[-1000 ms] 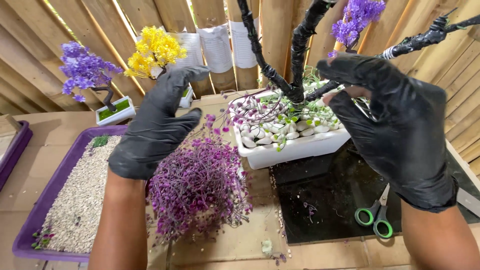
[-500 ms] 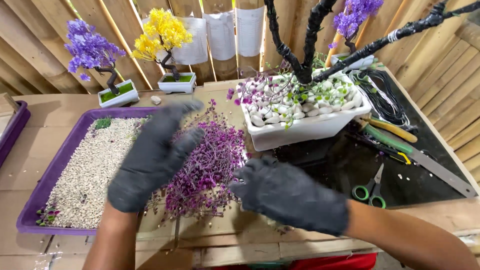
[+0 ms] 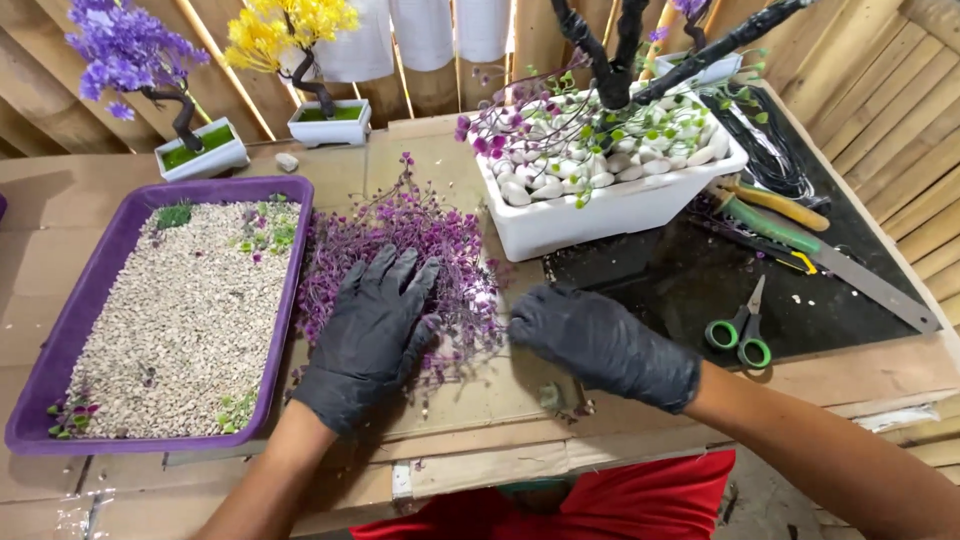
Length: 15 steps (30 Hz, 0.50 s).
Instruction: The person arranges small green and purple artificial plants into a white rectangular bonsai pot filled with white pebbles. They use their gloved hands to position the plants among the branches of a black artificial tree structure.
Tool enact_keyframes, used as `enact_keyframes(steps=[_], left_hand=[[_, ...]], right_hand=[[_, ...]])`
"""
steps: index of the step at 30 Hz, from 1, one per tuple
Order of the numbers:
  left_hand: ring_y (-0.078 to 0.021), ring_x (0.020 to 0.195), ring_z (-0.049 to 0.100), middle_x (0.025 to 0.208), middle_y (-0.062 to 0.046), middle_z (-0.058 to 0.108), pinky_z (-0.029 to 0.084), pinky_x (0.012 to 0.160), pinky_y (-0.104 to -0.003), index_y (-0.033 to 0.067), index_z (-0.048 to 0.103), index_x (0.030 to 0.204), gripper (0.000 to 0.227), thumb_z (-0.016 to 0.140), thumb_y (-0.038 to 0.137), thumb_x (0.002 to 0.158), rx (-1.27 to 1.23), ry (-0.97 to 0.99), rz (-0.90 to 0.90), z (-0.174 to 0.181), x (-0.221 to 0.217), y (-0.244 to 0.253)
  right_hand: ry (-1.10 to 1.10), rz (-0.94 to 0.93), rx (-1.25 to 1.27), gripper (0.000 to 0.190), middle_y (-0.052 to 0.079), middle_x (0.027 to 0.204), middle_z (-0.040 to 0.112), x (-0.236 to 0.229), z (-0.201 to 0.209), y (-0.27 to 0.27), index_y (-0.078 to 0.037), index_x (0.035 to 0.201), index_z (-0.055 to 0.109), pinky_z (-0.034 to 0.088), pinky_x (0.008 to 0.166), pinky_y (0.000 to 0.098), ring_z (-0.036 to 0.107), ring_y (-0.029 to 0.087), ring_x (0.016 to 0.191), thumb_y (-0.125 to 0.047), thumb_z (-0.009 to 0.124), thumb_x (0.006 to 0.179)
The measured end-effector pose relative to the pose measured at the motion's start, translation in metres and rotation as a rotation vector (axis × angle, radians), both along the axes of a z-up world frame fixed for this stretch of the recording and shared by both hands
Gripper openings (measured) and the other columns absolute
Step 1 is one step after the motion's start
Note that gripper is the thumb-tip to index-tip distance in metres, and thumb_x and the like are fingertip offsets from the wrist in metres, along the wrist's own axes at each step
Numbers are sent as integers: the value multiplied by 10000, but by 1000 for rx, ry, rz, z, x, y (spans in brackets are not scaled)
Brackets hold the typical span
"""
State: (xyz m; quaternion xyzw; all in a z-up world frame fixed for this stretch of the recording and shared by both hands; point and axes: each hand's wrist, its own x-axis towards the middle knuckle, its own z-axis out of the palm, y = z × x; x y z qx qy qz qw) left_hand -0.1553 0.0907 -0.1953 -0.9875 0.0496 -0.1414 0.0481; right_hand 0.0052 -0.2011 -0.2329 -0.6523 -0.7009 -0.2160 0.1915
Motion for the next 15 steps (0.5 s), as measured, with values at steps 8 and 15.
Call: enact_keyframes(steps=[8,15], left_hand=[[-415,1427,441,1519,-151,498,297,1186,-626,295,424,1569,709,652,381,904,51,45,49,0,0,4],[-379,1513,279,1660,-141,305,187,1218,-530,235,247,1644,880,555,265,820,85,5,-4,-16,1,13]], right_hand=[[231,-118,-273,170,60,1010,704,7,95,-28,-142,1045,682,583,848,423,718,291,976,-204,690,887],[872,-111,-194,113,19,1000,790,-9,186,-46,-97,991,712,611,589,231,685,88,690,-125,617,938]])
